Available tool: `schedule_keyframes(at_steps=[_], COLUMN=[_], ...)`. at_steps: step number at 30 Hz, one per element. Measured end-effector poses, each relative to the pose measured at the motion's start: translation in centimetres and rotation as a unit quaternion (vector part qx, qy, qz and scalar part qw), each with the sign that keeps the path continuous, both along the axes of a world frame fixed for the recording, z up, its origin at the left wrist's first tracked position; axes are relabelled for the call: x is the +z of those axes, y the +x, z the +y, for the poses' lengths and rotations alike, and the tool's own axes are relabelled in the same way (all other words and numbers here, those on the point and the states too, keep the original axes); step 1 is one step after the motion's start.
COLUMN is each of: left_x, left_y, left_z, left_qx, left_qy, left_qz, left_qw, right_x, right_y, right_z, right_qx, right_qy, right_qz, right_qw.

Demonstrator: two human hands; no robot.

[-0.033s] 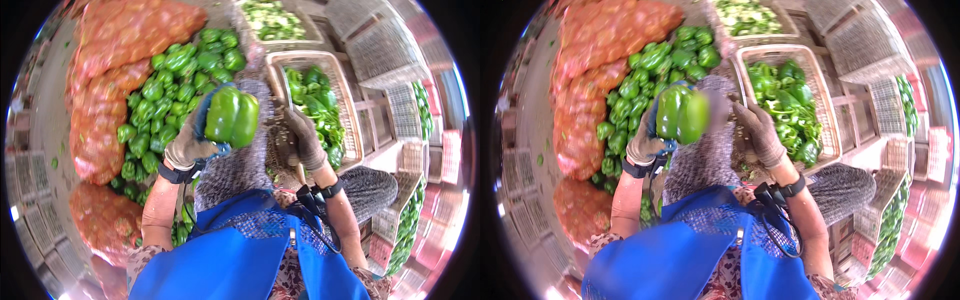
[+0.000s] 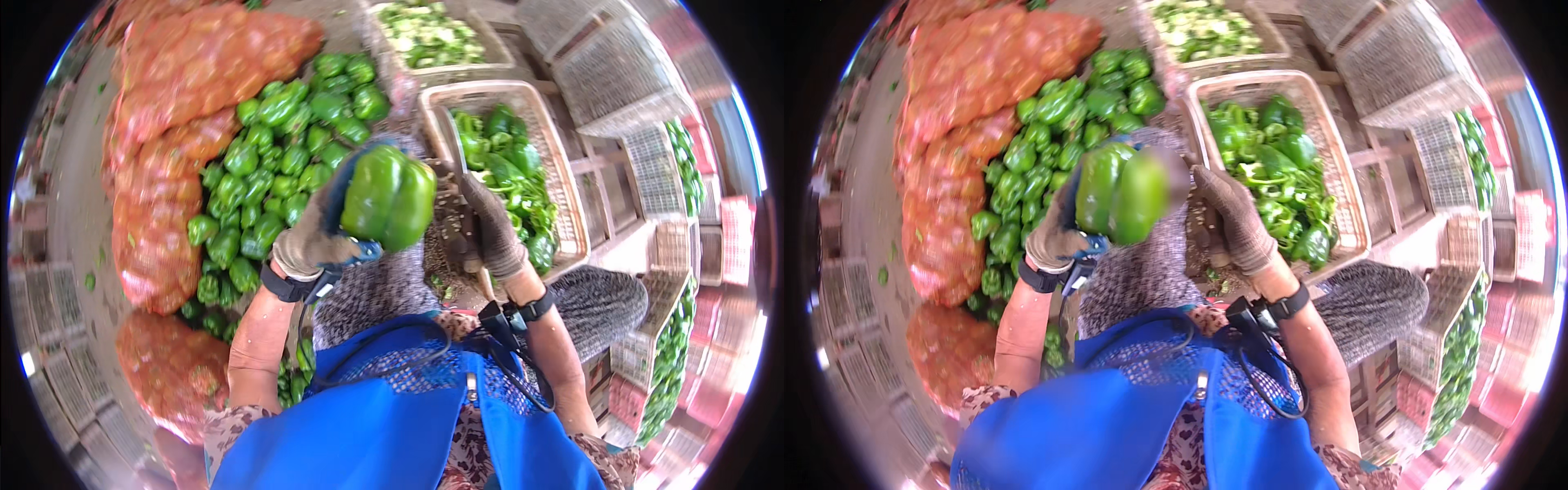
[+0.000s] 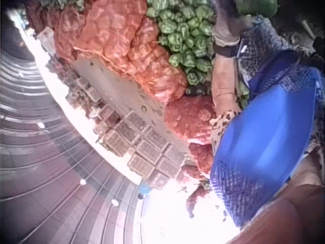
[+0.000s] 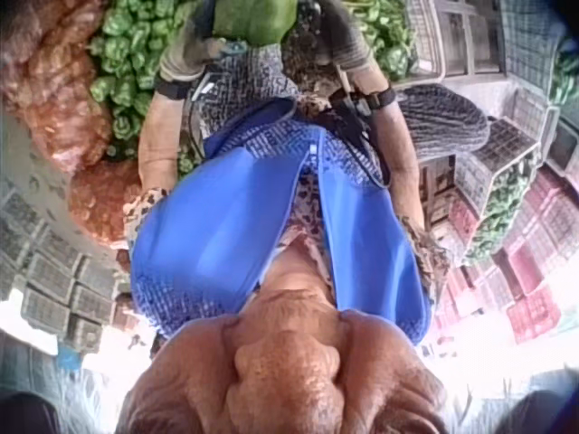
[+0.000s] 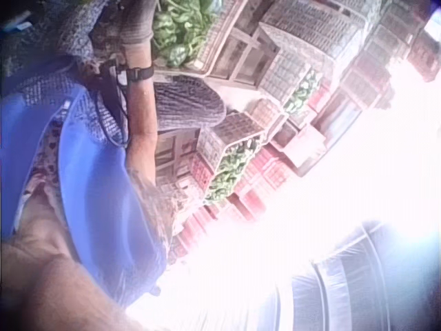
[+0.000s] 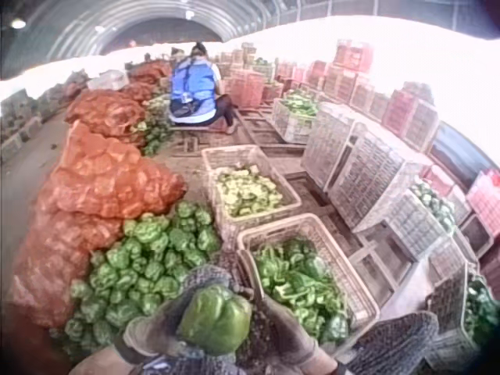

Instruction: The person picks up green peppers from a pile, cuts them in half using a knife, removes the cores and seeds, and places the cleaned pepper halves into a plastic basket.

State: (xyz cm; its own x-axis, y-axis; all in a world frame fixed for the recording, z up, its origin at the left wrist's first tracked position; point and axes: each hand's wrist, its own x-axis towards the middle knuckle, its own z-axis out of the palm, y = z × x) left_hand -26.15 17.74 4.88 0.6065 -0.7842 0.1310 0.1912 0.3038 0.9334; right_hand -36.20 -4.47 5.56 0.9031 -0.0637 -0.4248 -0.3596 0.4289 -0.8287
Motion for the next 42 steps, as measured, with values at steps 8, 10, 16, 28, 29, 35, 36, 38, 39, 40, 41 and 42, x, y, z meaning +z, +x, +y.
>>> schedule_keyframes(at_steps=[8, 10, 16, 28, 29, 35, 36, 38, 39, 40, 41, 42], left_x=[0.2, -1.6, -6.5, -6.5, -7.0, -6.7, -6.8, -7.0, -7.5, -7.5, -7.5, -7.6], left_y=[-3.9, -4.9, -4.0, -5.1, -5.1, -4.7, -4.9, -5.3, -5.0, -4.8, -4.6, -4.5], left_z=[-14.1, -16.6, -18.4, -20.2, -20.2, -21.1, -21.3, -21.8, -22.0, -22.0, -22.4, -22.8], left_qx=[0.099, 0.156, 0.202, 0.015, 0.009, -0.005, 0.018, 0.065, 0.072, 0.078, 0.076, 0.075], left_qy=[0.04, 0.062, 0.024, -0.047, -0.047, -0.034, -0.019, 0.013, 0.014, 0.017, 0.02, 0.024], left_qz=[-0.167, -0.24, -0.16, 0.46, 0.442, 0.541, 0.528, 0.498, 0.486, 0.475, 0.465, 0.454], left_qw=[0.98, 0.956, 0.966, 0.887, 0.896, 0.84, 0.849, 0.865, 0.871, 0.876, 0.882, 0.887], right_x=[0.0, 0.2, -3.1, -1.3, -1.2, -1.9, -2.1, -2.3, -2.4, -2.9, -3.7, -4.3], right_y=[-4.0, -4.6, -5.5, -7.6, -7.3, -7.0, -6.8, -6.2, -5.9, -5.4, -5.0, -4.6], right_z=[-6.6, -6.7, -5.6, -8.2, -8.6, -10.6, -10.8, -11.2, -11.2, -10.9, -10.7, -10.7], right_qx=[-0.217, -0.265, -0.267, 0.047, 0.064, 0.09, 0.09, 0.089, 0.1, 0.084, 0.064, 0.044], right_qy=[0.05, -0.123, -0.179, -0.603, -0.614, -0.645, -0.649, -0.656, -0.653, -0.659, -0.667, -0.674], right_qz=[-0.042, -0.065, -0.1, -0.043, -0.043, -0.059, -0.052, -0.039, -0.014, -0.001, 0.017, 0.035], right_qw=[0.974, 0.954, 0.942, 0.795, 0.785, 0.756, 0.754, 0.749, 0.75, 0.747, 0.742, 0.736])
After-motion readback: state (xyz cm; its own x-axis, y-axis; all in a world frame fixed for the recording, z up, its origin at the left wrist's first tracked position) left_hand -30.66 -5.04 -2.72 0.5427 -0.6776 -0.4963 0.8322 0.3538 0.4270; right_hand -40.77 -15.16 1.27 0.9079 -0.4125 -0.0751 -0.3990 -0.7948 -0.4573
